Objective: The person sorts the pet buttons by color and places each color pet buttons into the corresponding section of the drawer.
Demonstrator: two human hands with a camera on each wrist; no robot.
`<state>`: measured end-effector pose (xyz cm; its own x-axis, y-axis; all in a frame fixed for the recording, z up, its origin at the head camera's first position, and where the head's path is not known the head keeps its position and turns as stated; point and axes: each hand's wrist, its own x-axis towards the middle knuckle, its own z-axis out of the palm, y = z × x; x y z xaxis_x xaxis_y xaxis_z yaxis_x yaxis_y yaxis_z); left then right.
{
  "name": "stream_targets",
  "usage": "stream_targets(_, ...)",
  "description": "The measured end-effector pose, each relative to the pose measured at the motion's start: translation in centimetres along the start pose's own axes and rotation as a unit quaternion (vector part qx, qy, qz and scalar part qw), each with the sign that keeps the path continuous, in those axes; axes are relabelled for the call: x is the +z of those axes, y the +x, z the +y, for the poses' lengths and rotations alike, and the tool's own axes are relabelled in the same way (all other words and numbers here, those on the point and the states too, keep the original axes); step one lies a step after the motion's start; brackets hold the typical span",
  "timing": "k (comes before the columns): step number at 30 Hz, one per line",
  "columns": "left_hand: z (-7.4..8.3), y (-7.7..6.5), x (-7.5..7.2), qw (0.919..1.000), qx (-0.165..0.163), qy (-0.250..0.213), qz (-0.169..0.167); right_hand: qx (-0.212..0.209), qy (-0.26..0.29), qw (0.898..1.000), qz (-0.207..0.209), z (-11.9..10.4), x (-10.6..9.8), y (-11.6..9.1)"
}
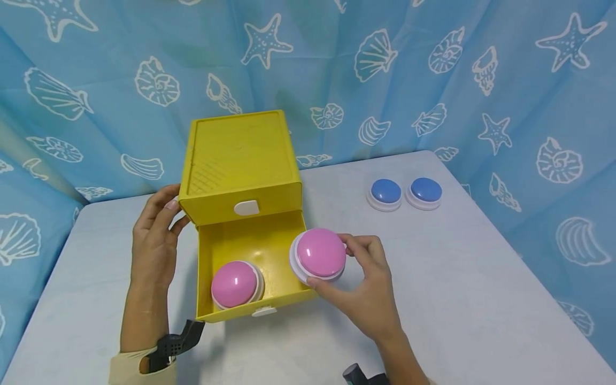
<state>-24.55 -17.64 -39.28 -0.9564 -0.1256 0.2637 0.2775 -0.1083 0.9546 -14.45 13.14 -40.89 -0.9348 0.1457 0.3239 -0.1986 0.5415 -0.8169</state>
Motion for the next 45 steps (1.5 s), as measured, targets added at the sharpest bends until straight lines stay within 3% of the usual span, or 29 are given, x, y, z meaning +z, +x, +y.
stream_targets(5, 0.0, 0.0, 0.1, 1.0000, -0.004, 0.007, 0.003, -0.004, 0.016, 1.000, -0.013, -2.6, 0.2, -0.2)
stream_targets(9, 0.0, 0.0, 0.3, 0.9998, -0.004, 0.019, 0.004, -0.005, 0.031, 0.999, -0.023, -3.4, 0.7, -0.3)
stream_targets(13, 0.1, 0.0, 0.4, 0.9998, -0.001, 0.022, 0.001, -0.007, 0.037, 0.999, -0.033, -2.3, 1.5, -0.3)
stream_targets(19, 0.0, 0.1, 0.4, 0.9997, -0.003, 0.025, 0.001, -0.018, -0.025, 0.998, -0.046, -0.1, 3.2, -0.3)
stream_targets(23, 0.1, 0.0, 0.5, 0.9998, 0.000, 0.020, -0.005, -0.053, 0.015, 0.998, -0.017, 0.6, 3.2, -0.5)
stream_targets(27, 0.3, 0.0, 0.5, 0.9998, -0.001, 0.017, -0.006, -0.120, 0.080, 0.989, 0.039, -0.4, 2.6, -0.9)
stream_targets(33, 0.4, 0.1, 0.6, 0.9998, 0.006, 0.013, -0.010, -0.224, 0.139, 0.959, 0.106, -1.6, 2.2, -3.3)
stream_targets(35, 0.4, 0.2, 0.6, 0.9998, 0.009, 0.012, -0.012, -0.247, 0.148, 0.954, 0.086, -1.4, 2.5, -4.3)
stream_targets(41, 0.4, 0.2, 0.3, 0.9999, 0.007, -0.011, -0.008, -0.212, 0.128, 0.966, -0.072, 0.7, 5.4, -6.5)
stream_targets(45, 0.1, -0.1, 0.1, 1.0000, -0.001, -0.008, -0.002, -0.193, 0.128, 0.967, -0.106, 2.5, 7.2, -7.0)
